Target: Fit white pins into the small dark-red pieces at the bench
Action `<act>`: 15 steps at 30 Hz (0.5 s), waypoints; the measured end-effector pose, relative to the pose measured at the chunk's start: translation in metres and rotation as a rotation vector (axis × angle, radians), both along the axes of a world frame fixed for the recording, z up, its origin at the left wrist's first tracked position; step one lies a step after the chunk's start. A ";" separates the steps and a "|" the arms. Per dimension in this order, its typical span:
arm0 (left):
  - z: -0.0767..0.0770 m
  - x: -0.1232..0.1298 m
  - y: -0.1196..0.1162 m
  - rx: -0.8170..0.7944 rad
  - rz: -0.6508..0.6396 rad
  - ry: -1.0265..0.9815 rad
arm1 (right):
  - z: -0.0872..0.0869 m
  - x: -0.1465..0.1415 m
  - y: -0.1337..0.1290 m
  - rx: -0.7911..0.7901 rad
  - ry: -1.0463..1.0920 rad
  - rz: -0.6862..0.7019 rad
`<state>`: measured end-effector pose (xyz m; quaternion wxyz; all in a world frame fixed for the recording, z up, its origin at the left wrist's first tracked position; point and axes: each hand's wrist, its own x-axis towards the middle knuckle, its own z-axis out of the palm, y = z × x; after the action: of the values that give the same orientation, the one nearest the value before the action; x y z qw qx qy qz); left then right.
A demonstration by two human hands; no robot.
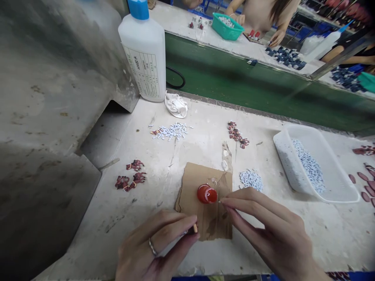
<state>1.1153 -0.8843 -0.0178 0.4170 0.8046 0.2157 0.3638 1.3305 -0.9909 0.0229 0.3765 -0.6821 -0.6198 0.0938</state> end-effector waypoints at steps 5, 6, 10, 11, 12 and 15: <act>0.003 0.011 -0.003 -0.058 -0.031 -0.031 | 0.007 -0.015 -0.002 -0.022 0.262 0.067; 0.005 0.014 -0.002 -0.060 -0.012 -0.016 | 0.007 -0.017 -0.001 -0.023 0.296 0.074; 0.014 0.026 0.002 -0.040 0.108 0.024 | 0.006 -0.022 0.000 -0.025 0.387 0.057; 0.015 0.028 0.003 -0.034 0.124 0.023 | 0.006 -0.023 0.001 -0.021 0.394 0.050; 0.015 0.029 0.004 -0.029 0.133 0.020 | 0.006 -0.023 0.002 -0.019 0.398 0.048; 0.012 0.026 0.003 -0.017 0.113 0.001 | 0.007 -0.024 0.004 -0.022 0.386 0.064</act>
<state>1.1410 -0.8813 -0.0055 0.4024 0.7877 0.2639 0.3847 1.3067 -0.9873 0.0303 0.4776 -0.6357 -0.5564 0.2415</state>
